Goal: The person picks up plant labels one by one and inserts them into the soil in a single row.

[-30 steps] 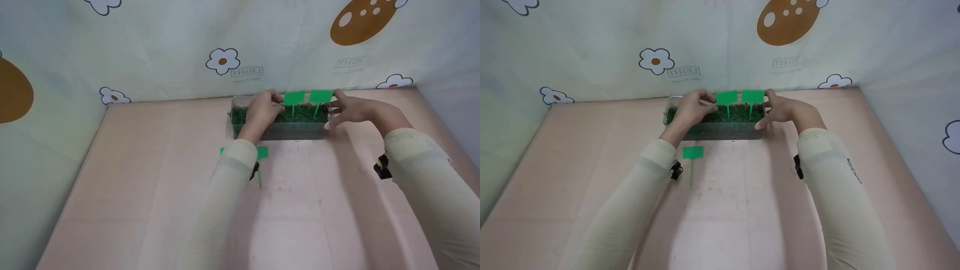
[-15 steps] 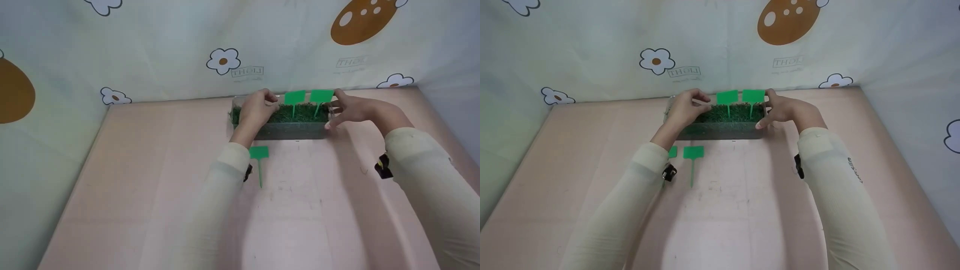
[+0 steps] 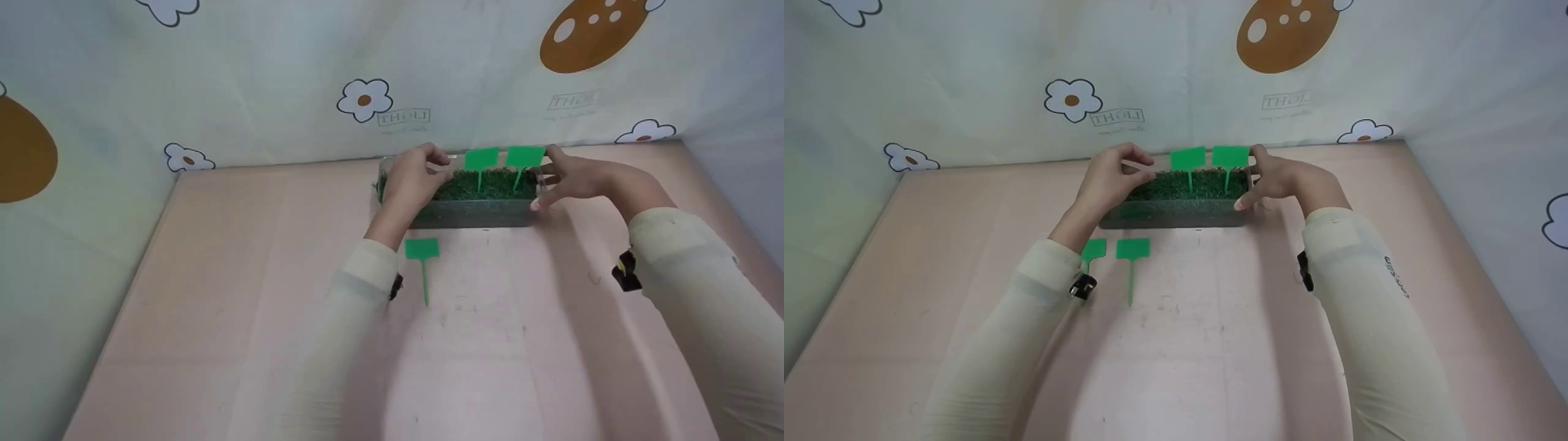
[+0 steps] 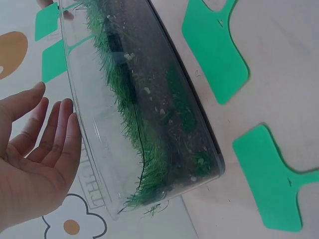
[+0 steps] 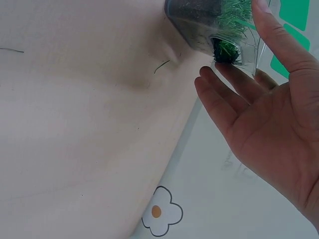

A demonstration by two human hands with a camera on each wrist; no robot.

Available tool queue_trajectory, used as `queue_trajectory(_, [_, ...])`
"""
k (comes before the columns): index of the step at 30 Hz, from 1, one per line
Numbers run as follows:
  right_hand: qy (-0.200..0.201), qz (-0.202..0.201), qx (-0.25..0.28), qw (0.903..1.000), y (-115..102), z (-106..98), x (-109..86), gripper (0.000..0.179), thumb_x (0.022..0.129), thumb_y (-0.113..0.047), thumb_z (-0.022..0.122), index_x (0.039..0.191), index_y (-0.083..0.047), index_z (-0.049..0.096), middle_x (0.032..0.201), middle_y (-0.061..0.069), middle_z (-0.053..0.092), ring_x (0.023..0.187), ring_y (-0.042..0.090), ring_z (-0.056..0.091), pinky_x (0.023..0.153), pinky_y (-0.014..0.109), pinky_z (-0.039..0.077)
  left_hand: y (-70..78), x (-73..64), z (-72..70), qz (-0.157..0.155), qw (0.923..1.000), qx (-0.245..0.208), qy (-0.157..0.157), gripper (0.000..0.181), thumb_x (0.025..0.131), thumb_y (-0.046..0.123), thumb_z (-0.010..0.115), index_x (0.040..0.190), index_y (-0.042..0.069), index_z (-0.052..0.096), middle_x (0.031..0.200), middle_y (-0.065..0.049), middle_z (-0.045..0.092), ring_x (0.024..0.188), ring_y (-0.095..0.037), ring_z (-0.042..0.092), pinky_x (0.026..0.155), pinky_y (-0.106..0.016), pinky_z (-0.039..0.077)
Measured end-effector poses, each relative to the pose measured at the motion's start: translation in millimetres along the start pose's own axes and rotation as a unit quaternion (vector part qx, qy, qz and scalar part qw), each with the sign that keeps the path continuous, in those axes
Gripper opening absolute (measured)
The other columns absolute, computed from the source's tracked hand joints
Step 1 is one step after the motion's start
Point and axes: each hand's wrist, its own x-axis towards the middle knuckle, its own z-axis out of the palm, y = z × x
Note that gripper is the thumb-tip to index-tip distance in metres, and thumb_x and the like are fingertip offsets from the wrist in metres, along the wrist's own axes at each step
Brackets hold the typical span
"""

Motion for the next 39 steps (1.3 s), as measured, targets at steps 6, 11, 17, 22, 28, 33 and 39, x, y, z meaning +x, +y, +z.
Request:
queue_trajectory(6, [-0.003,-0.002,0.007,1.0000,-1,1,-1.7,0.103,0.088,-0.025,0.077,0.150,-0.009,-0.003,0.163,0.030,0.011,0.150,0.050,0.017,0.119,0.063,0.021,-1.7,-5.5,-1.7,0.009,0.9999,-0.009,0.000,0.015,0.095,0.018,0.069,0.110,0.014,0.068,0.115,0.000,0.067,0.105,-0.012,0.068,0.086,-0.027,0.056])
queue_trajectory(11, [-0.004,0.000,0.009,1.0000,-1,1,-2.9,0.106,0.088,-0.026,0.078,0.152,-0.009,-0.006,0.164,0.030,0.011,0.150,0.050,0.016,0.119,0.064,0.019,-0.9,-10.2,-3.6,0.011,0.9999,-0.011,0.001,0.017,0.094,0.017,0.070,0.111,0.013,0.068,0.116,0.000,0.067,0.107,-0.012,0.069,0.087,-0.026,0.056])
queue_trajectory(17, [-0.001,-0.003,0.011,0.9999,1,2,-2.1,0.101,0.088,-0.024,0.078,0.148,-0.007,-0.002,0.163,0.031,0.010,0.150,0.050,0.017,0.117,0.064,0.023,-0.8,-17.5,-5.3,0.011,0.9997,-0.019,-0.011,0.019,0.094,0.016,0.071,0.112,0.013,0.067,0.118,0.000,0.066,0.106,-0.012,0.069,0.087,-0.029,0.056])
queue_trajectory(22, [0.000,0.000,0.008,1.0000,2,2,-0.5,0.103,0.088,-0.023,0.077,0.151,-0.011,-0.004,0.163,0.031,0.010,0.149,0.051,0.017,0.117,0.065,0.023,-1.3,-25.5,-8.0,0.018,0.9993,-0.022,-0.024,0.023,0.094,0.016,0.071,0.116,0.012,0.066,0.122,-0.003,0.065,0.106,-0.014,0.069,0.089,-0.030,0.056])
queue_trajectory(28, [-0.001,0.002,0.004,1.0000,1,1,-1.5,0.106,0.089,-0.023,0.077,0.152,-0.012,-0.006,0.163,0.031,0.010,0.149,0.051,0.017,0.117,0.066,0.022,0.2,-34.5,-9.6,0.018,0.9990,-0.024,-0.033,0.022,0.093,0.016,0.072,0.114,0.014,0.067,0.120,-0.003,0.067,0.104,-0.014,0.069,0.088,-0.031,0.057])
queue_trajectory(33, [-0.002,0.004,0.005,1.0000,0,1,-3.3,0.104,0.088,-0.025,0.077,0.151,-0.010,-0.005,0.163,0.030,0.010,0.149,0.051,0.017,0.117,0.065,0.022,-0.3,-42.4,-10.7,0.026,0.9982,-0.021,-0.049,0.020,0.093,0.016,0.071,0.113,0.014,0.067,0.120,-0.003,0.068,0.102,-0.013,0.070,0.087,-0.032,0.057])
queue_trajectory(39, [-0.001,0.008,0.002,1.0000,-1,1,-2.3,0.105,0.088,-0.027,0.078,0.151,-0.012,-0.005,0.164,0.029,0.010,0.150,0.050,0.016,0.118,0.065,0.020,-4.4,-49.5,-13.0,0.030,0.9967,0.011,-0.074,0.025,0.093,0.018,0.072,0.117,0.012,0.067,0.119,-0.005,0.069,0.103,-0.015,0.069,0.085,-0.030,0.057])
